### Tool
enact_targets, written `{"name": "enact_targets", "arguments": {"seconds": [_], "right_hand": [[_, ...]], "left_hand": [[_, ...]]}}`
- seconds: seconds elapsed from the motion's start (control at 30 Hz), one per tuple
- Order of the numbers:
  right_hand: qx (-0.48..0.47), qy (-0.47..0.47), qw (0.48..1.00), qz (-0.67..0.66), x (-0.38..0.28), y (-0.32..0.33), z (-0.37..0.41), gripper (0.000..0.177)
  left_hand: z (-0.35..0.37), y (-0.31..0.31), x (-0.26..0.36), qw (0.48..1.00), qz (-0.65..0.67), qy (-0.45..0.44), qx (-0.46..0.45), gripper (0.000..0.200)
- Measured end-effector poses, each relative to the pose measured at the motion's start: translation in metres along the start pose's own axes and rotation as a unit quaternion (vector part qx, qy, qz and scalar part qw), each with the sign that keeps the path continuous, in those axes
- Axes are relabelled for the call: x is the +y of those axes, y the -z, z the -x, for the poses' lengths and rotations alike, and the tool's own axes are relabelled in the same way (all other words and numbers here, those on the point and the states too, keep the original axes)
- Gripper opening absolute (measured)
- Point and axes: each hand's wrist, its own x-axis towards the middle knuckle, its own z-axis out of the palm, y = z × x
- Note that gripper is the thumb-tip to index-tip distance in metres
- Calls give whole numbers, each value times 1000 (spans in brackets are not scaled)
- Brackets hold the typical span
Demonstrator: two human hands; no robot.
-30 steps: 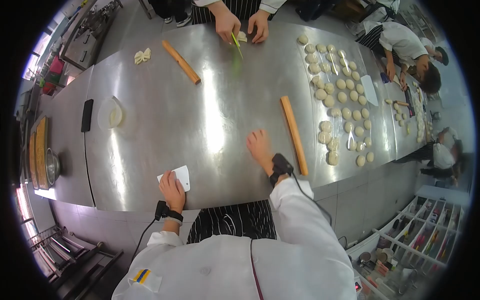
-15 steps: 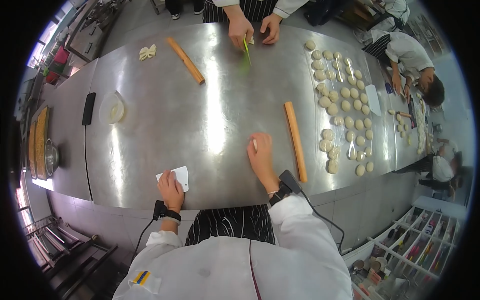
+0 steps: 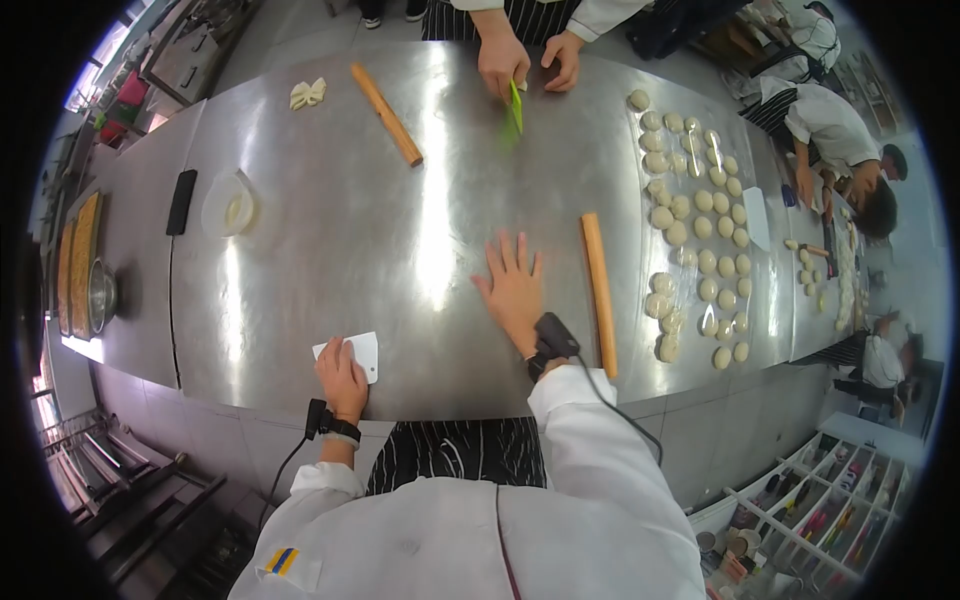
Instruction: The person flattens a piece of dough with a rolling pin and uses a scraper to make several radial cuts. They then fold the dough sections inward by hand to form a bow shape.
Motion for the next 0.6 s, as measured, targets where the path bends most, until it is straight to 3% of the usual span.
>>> {"name": "enact_targets", "arguments": {"seconds": [0.2, 0.27, 0.3, 0.37, 0.47, 0.6], "right_hand": [[-72, -4, 996, -61, 13, -11, -1, 60], [-126, -73, 982, -123, 20, -12, -12, 60], [-129, -74, 981, -122, 19, -9, -13, 60], [0, -49, 991, -128, 16, -7, -24, 58], [-26, -5, 997, -77, 22, -19, -14, 57], [-67, -19, 991, -113, 28, -17, -18, 59]], "left_hand": [[-1, -1, 0, 1000, -11, 0, -7, 38], [-3, -4, -1, 1000, -8, -2, 0, 38], [2, -2, 0, 1000, -9, -1, -3, 38], [1, -4, 0, 1000, -6, 4, -4, 38], [-1, -8, -4, 1000, -15, 0, -3, 38], [2, -5, -3, 1000, -16, -7, -2, 39]]}}
